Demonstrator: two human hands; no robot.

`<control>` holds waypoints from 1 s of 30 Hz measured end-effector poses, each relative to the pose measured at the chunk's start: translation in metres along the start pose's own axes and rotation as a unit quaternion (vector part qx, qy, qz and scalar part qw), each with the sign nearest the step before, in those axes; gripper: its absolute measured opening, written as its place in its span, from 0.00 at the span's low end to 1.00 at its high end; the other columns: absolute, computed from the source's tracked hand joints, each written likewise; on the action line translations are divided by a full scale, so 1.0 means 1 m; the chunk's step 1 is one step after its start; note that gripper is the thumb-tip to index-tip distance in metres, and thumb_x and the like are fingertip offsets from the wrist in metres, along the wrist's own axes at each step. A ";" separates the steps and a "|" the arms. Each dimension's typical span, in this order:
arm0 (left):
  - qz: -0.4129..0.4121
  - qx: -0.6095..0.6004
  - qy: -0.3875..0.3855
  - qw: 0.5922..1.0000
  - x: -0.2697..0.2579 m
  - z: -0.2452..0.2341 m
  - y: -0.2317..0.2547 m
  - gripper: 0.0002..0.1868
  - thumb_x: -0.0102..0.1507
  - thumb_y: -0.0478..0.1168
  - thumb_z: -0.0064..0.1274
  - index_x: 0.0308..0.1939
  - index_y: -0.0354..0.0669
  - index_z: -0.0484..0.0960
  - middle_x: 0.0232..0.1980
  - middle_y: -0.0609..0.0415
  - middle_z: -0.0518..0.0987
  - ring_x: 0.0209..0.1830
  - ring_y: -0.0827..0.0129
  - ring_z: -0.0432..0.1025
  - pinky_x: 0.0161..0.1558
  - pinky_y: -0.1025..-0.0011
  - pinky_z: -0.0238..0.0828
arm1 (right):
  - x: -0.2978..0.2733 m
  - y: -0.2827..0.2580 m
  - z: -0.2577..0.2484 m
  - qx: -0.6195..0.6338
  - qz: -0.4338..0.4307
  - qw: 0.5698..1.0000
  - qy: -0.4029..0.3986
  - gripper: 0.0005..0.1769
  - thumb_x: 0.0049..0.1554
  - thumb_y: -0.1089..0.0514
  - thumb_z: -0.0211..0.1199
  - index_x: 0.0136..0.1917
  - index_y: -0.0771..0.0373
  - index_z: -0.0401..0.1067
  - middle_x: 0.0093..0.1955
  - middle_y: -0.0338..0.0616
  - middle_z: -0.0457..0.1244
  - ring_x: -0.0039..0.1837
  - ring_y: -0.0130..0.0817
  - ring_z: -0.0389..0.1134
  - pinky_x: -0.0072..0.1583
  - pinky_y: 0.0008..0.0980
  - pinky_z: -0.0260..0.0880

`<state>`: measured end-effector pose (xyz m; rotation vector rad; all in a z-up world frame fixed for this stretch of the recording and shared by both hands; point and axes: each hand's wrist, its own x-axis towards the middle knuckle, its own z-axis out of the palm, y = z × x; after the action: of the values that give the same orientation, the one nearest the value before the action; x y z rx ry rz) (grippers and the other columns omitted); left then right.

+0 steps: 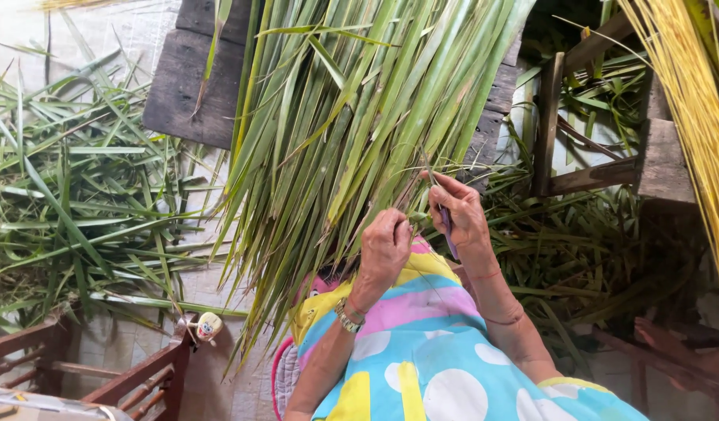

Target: Using a small blade to strip the green leafy material from palm fronds to harvest the central ribs.

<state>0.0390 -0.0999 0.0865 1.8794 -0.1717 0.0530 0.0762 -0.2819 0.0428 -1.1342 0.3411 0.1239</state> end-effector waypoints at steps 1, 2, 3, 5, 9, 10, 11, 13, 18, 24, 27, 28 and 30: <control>0.003 -0.001 -0.002 1.000 -0.003 -0.004 0.000 0.07 0.66 0.32 0.48 0.33 0.46 0.76 0.30 0.55 0.76 0.31 0.62 0.76 0.36 0.67 0.73 | 0.005 -0.001 -0.005 0.000 -0.003 1.000 0.002 0.20 0.60 0.66 0.61 0.65 0.67 0.73 0.30 0.48 0.60 0.23 0.30 0.58 0.19 0.26 0.54; -0.005 0.008 -0.016 1.000 -0.006 -0.008 0.001 0.07 0.66 0.32 0.49 0.33 0.46 0.77 0.29 0.55 0.75 0.30 0.62 0.75 0.35 0.67 0.73 | 0.010 -0.002 -0.010 0.001 -0.006 1.000 0.005 0.19 0.60 0.66 0.61 0.65 0.67 0.73 0.30 0.48 0.60 0.23 0.30 0.58 0.19 0.26 0.55; -0.013 0.019 -0.031 0.999 -0.009 -0.012 0.001 0.07 0.66 0.32 0.49 0.33 0.45 0.77 0.29 0.54 0.75 0.29 0.62 0.74 0.35 0.67 0.73 | 0.014 -0.003 -0.015 0.002 -0.008 1.000 0.008 0.19 0.60 0.65 0.62 0.65 0.67 0.73 0.30 0.48 0.60 0.23 0.30 0.58 0.19 0.27 0.55; 0.008 0.032 -0.037 0.999 -0.018 -0.018 -0.008 0.06 0.65 0.32 0.50 0.34 0.45 0.77 0.28 0.53 0.75 0.30 0.60 0.75 0.36 0.66 0.74 | 0.019 -0.009 -0.021 0.002 -0.009 1.000 0.021 0.19 0.61 0.65 0.61 0.65 0.66 0.73 0.31 0.47 0.60 0.24 0.30 0.59 0.20 0.26 0.55; 0.035 0.044 -0.047 0.997 -0.029 -0.030 -0.018 0.04 0.64 0.34 0.53 0.34 0.46 0.78 0.28 0.51 0.76 0.31 0.57 0.76 0.37 0.66 0.75 | 0.027 -0.013 -0.030 0.003 -0.003 0.999 0.033 0.19 0.60 0.63 0.62 0.65 0.65 0.73 0.31 0.48 0.60 0.25 0.31 0.59 0.21 0.26 0.56; 0.036 0.044 -0.048 0.997 -0.030 -0.035 -0.017 0.04 0.64 0.34 0.53 0.34 0.46 0.78 0.28 0.51 0.76 0.31 0.57 0.76 0.37 0.66 0.75 | 0.029 -0.013 -0.032 0.004 -0.004 0.999 0.033 0.19 0.60 0.63 0.62 0.65 0.65 0.73 0.31 0.48 0.60 0.25 0.31 0.59 0.21 0.26 0.56; 0.023 0.043 -0.049 0.998 -0.032 -0.038 -0.016 0.05 0.64 0.33 0.53 0.33 0.45 0.78 0.28 0.51 0.76 0.31 0.57 0.76 0.37 0.65 0.75 | 0.030 -0.012 -0.034 0.007 -0.001 0.999 0.039 0.19 0.60 0.63 0.63 0.65 0.65 0.74 0.31 0.47 0.60 0.25 0.31 0.60 0.21 0.26 0.56; 0.010 0.042 -0.052 0.998 -0.035 -0.046 -0.014 0.05 0.63 0.33 0.53 0.32 0.45 0.78 0.28 0.51 0.77 0.30 0.58 0.76 0.36 0.65 0.75 | 0.033 -0.013 -0.038 0.011 0.002 0.999 0.044 0.19 0.60 0.63 0.63 0.65 0.65 0.74 0.31 0.47 0.60 0.25 0.31 0.60 0.21 0.26 0.57; -0.003 0.054 -0.061 0.997 -0.037 -0.066 -0.001 0.05 0.63 0.33 0.53 0.32 0.44 0.80 0.27 0.49 0.77 0.29 0.57 0.77 0.35 0.66 0.74 | 0.044 -0.022 -0.057 0.026 -0.016 0.998 0.061 0.18 0.61 0.61 0.63 0.65 0.63 0.74 0.31 0.46 0.60 0.25 0.32 0.61 0.21 0.26 0.57; -0.066 0.038 -0.071 0.995 -0.031 -0.076 0.007 0.06 0.63 0.32 0.53 0.31 0.43 0.81 0.27 0.50 0.78 0.27 0.63 0.76 0.31 0.68 0.75 | 0.050 -0.013 -0.070 0.037 -0.016 0.997 0.068 0.19 0.62 0.60 0.63 0.66 0.64 0.73 0.32 0.48 0.59 0.25 0.34 0.61 0.21 0.28 0.57; -0.070 0.046 -0.073 0.994 -0.032 -0.084 0.007 0.04 0.62 0.32 0.55 0.31 0.42 0.82 0.27 0.46 0.78 0.27 0.59 0.77 0.30 0.66 0.75 | 0.050 -0.015 -0.075 0.032 -0.020 0.996 0.079 0.19 0.62 0.60 0.63 0.65 0.64 0.73 0.33 0.46 0.60 0.26 0.32 0.61 0.22 0.26 0.57; -0.070 0.046 -0.074 0.994 -0.034 -0.085 0.000 0.04 0.62 0.32 0.55 0.31 0.42 0.82 0.27 0.46 0.78 0.27 0.59 0.77 0.30 0.66 0.75 | 0.048 -0.016 -0.073 0.032 -0.020 0.996 0.080 0.19 0.62 0.60 0.63 0.65 0.64 0.73 0.33 0.46 0.60 0.26 0.32 0.61 0.22 0.26 0.57; -0.069 0.053 -0.068 0.994 -0.038 -0.087 -0.013 0.04 0.61 0.33 0.56 0.31 0.43 0.82 0.27 0.47 0.79 0.27 0.60 0.78 0.29 0.68 0.75 | 0.046 -0.017 -0.070 0.028 -0.025 0.996 0.084 0.18 0.62 0.60 0.64 0.65 0.64 0.73 0.32 0.46 0.59 0.26 0.31 0.61 0.22 0.26 0.57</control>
<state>0.0079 -0.0097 0.0963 1.9980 -0.1335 -0.1651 0.1095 -0.3558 0.0164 -1.0994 0.4630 -0.0254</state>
